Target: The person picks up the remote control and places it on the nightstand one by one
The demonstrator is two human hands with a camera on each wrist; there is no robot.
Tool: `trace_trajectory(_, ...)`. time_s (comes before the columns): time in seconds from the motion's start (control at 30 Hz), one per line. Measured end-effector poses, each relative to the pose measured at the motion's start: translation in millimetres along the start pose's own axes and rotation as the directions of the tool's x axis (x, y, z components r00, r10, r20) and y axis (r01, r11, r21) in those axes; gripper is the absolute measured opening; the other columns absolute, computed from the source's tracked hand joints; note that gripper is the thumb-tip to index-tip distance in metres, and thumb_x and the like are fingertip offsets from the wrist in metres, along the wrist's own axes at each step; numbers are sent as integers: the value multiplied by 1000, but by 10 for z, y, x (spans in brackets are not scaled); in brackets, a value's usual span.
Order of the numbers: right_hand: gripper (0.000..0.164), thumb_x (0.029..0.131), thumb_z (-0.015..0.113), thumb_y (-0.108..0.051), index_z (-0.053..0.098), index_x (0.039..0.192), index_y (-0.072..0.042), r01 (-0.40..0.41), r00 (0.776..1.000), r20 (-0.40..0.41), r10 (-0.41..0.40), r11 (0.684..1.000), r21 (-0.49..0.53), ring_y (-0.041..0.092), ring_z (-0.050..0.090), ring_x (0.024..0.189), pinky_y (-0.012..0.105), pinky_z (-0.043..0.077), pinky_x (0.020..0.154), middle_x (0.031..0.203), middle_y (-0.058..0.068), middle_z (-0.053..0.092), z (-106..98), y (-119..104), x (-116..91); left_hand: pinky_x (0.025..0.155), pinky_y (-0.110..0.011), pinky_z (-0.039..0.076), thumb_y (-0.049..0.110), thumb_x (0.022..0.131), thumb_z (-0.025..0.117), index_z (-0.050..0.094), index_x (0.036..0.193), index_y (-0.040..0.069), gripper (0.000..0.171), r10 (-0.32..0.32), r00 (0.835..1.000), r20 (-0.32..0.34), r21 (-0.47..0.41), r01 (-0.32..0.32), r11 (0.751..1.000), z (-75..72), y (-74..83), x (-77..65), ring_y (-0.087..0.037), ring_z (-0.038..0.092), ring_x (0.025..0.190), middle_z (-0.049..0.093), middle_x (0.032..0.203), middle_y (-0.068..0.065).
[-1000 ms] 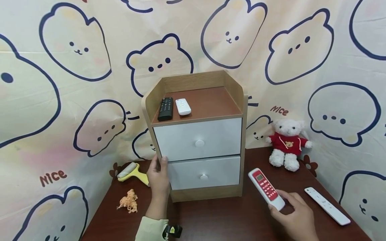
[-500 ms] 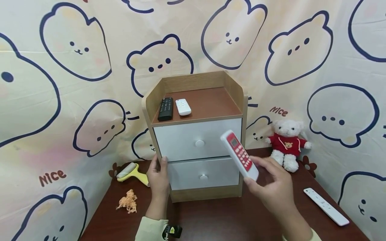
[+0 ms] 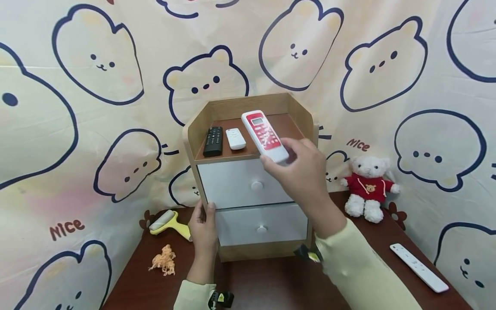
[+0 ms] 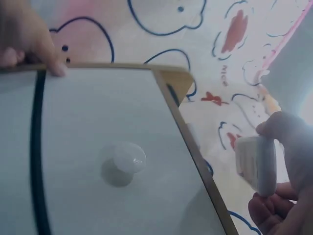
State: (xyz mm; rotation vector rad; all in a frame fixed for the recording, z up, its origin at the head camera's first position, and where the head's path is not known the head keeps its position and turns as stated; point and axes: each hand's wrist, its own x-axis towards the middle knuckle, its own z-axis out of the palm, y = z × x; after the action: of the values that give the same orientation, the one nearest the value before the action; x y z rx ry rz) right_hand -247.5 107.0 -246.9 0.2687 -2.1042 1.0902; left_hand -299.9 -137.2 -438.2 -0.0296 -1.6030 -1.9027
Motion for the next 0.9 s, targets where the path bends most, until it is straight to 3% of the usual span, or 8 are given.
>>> trace_trajectory(0.27, 68, 91, 83, -55, 74, 137, -5, -9, 997, 73, 28, 968, -249, 25, 63, 103, 39, 63, 80, 119, 12, 70, 241, -124, 396, 99, -16, 52, 21, 110, 69, 65, 150, 6, 43, 6, 1000, 6, -27, -6, 1000, -4, -4, 9, -12, 62, 125, 69, 138, -6)
trace_trajectory(0.57, 62, 92, 77, -58, 78, 125, -5, -2, 994, 105, 40, 938, -346, 25, 61, 97, 40, 54, 74, 106, 9, 70, 373, -92, 577, 101, -15, 51, 18, 109, 69, 65, 149, 3, 42, 12, 1000, 6, -30, -12, 999, -12, 1, -13, -8, 62, 128, 67, 144, -15)
trace_trajectory(0.9, 59, 90, 76, -59, 80, 115, -6, 2, 988, 144, 64, 909, -417, 24, 60, 87, 36, 47, 72, 92, 5, 71, 410, -118, 657, 96, -18, 52, 20, 110, 69, 68, 147, 7, 39, 36, 999, 1, -9, -36, 999, -16, -15, -13, -11, 64, 121, 72, 129, 1)
